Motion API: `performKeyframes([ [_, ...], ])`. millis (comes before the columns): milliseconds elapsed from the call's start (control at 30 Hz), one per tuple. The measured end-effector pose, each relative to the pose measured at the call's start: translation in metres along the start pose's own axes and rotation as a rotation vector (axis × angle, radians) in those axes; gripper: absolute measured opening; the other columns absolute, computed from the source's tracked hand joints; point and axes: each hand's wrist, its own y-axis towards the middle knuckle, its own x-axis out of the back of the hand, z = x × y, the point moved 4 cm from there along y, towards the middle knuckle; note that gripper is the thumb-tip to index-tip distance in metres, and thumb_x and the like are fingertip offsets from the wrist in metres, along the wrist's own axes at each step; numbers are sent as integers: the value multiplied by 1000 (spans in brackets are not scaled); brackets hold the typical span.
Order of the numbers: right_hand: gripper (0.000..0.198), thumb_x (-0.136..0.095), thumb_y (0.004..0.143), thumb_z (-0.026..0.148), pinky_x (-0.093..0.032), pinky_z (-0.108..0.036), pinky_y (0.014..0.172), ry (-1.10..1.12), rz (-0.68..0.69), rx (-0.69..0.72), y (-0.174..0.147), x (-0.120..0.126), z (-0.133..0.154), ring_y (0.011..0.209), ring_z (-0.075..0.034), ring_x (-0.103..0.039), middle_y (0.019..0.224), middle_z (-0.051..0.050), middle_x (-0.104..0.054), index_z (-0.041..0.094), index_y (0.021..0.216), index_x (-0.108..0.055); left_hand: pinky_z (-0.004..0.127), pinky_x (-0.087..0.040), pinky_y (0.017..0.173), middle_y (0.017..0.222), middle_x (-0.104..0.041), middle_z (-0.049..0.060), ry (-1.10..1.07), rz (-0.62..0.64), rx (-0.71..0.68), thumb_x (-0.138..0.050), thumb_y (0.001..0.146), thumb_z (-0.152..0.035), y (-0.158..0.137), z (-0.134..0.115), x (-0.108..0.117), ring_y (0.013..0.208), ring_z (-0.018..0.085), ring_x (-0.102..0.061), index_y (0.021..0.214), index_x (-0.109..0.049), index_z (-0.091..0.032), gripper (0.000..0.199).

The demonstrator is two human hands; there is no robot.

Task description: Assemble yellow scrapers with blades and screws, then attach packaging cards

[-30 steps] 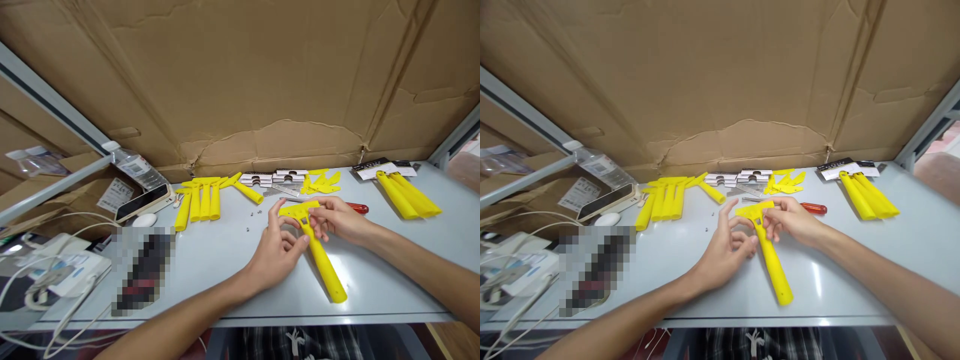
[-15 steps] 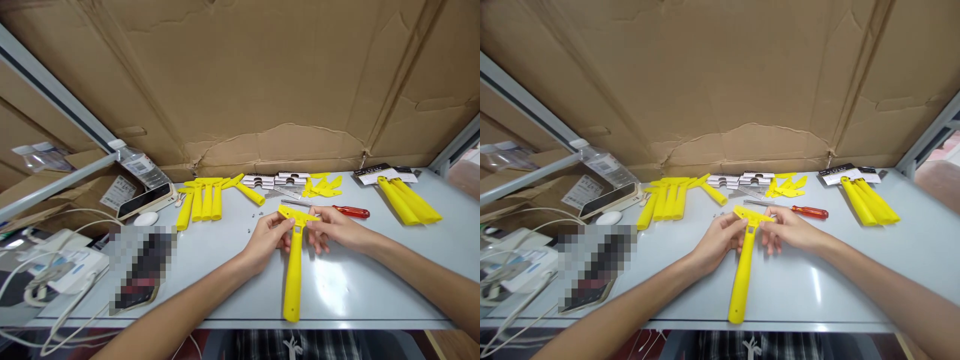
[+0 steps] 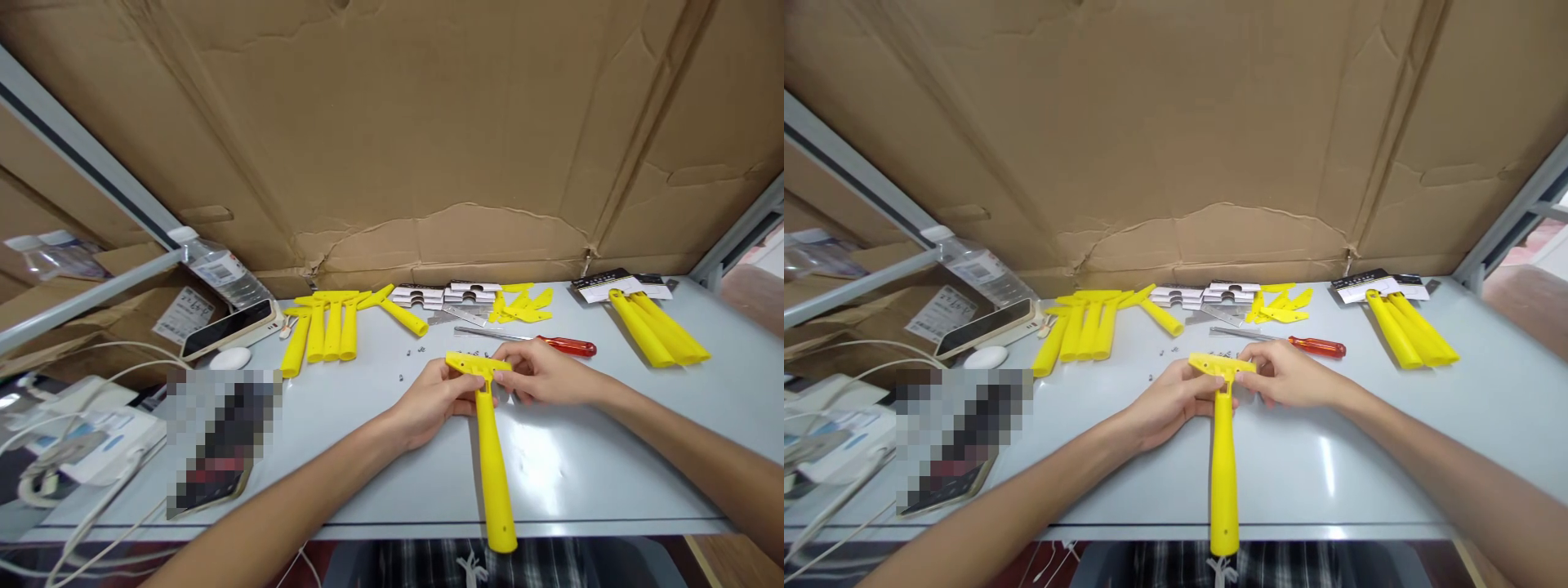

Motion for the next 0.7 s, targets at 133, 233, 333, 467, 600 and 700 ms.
performKeyframes([
  [133,41,-51,100,55,-43,-24,57,-120,-105,40,-3,13,6,54,-11,-56,61,0,-64,18,101,-69,37,-59,81,104,-75,13,31,13,33,-86,73,-32,-2,3,-2,83,23,-75,101,-73,-12,36],
  [233,34,-56,98,47,-42,-26,61,-318,-370,111,-5,38,6,58,-11,-57,70,-2,-69,18,90,-71,36,-60,77,95,-75,11,75,92,99,-88,71,-34,-6,7,-6,81,24,-76,97,-74,-11,37],
  [333,26,-58,95,38,-41,-26,65,-535,-575,172,-7,60,0,63,-11,-57,74,-2,-69,18,87,-72,33,-61,75,91,-76,11,129,187,138,-89,72,-35,-10,11,-9,82,23,-77,97,-76,-12,36],
  [467,19,-58,94,29,-42,-26,68,-626,-561,222,-1,62,-11,67,-12,-58,80,-3,-71,18,93,-73,33,-61,77,96,-78,12,155,215,145,-90,73,-36,-12,14,-12,85,23,-78,102,-78,-13,39],
  [600,21,-54,96,22,-46,-28,77,-676,-419,302,5,38,-15,77,-13,-62,92,-4,-73,19,103,-74,36,-61,81,95,-78,12,85,125,115,-93,70,-37,-11,14,-12,84,23,-77,94,-77,-11,39],
  [700,24,-52,99,24,-47,-28,78,-660,-354,296,6,26,-18,82,-14,-64,97,-5,-74,21,108,-74,40,-62,85,96,-78,12,29,66,97,-95,67,-36,-10,14,-12,86,25,-78,94,-76,-11,41],
])
